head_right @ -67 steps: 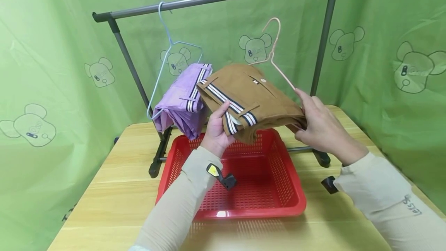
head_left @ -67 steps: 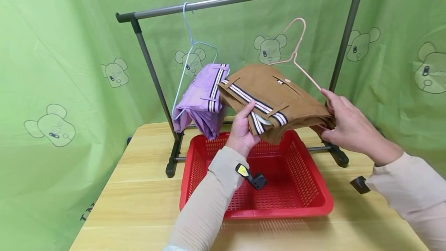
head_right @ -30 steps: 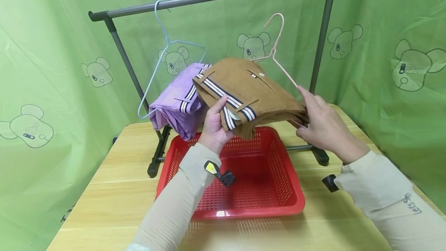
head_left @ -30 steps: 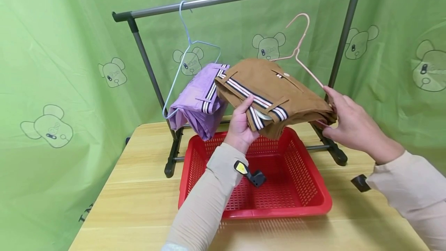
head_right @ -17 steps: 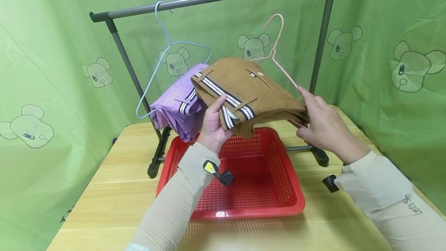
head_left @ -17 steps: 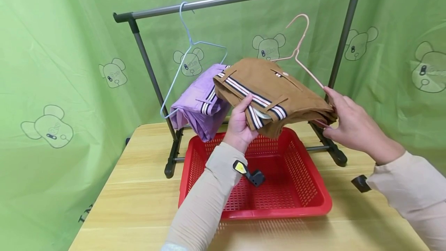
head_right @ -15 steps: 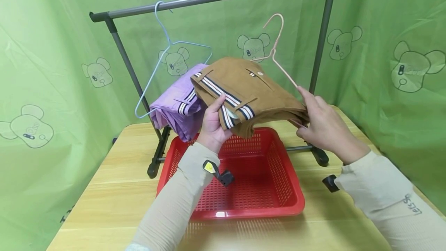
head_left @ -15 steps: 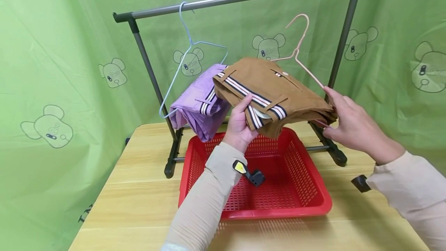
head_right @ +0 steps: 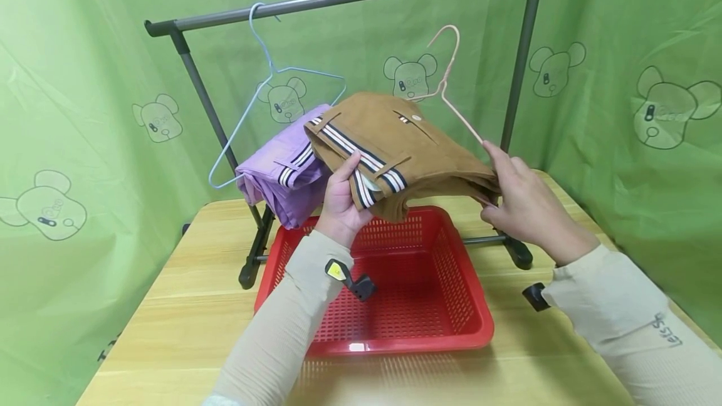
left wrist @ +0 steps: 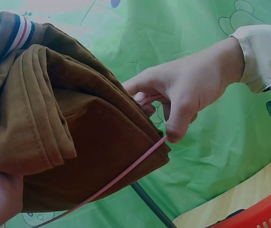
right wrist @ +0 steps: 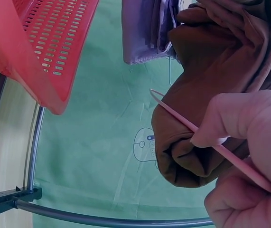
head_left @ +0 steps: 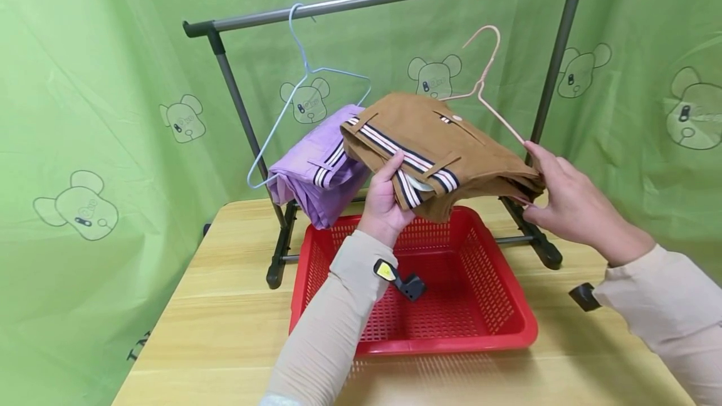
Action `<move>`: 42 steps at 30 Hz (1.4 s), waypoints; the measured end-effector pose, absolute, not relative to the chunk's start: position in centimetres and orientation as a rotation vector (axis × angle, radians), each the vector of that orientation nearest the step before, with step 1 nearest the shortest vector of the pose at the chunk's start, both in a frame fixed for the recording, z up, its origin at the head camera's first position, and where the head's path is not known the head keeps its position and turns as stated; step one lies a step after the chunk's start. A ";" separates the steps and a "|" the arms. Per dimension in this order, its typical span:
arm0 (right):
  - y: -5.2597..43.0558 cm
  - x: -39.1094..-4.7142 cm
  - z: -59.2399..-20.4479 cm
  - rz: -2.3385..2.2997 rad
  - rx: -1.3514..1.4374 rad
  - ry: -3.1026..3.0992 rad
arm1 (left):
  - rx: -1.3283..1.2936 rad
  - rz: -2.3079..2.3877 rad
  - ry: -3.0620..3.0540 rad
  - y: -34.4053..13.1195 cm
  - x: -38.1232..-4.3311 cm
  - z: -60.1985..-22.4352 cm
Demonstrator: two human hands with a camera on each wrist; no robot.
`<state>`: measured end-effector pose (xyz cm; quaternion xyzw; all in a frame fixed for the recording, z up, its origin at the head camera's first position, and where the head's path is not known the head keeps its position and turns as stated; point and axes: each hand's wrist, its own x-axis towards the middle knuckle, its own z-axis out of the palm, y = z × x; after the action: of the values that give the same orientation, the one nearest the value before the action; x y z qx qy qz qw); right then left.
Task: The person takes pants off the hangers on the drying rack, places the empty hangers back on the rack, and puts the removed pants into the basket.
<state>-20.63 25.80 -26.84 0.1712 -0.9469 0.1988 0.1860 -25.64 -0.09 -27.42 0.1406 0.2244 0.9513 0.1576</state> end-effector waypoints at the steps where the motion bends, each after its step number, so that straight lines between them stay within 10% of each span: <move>1: 25.8 -20.6 -26.9 0.563 0.480 -2.669 | 0.402 2.721 0.642 -0.1 -25.6 -27.4; 42: 26.6 -20.7 -27.1 0.558 0.467 -2.627 | 0.371 2.752 0.623 -0.4 -25.4 -26.6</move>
<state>-20.73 26.59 -27.13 0.1677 -0.9429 0.2002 0.2065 -25.43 -0.36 -26.59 0.1288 0.2165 0.9565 0.1472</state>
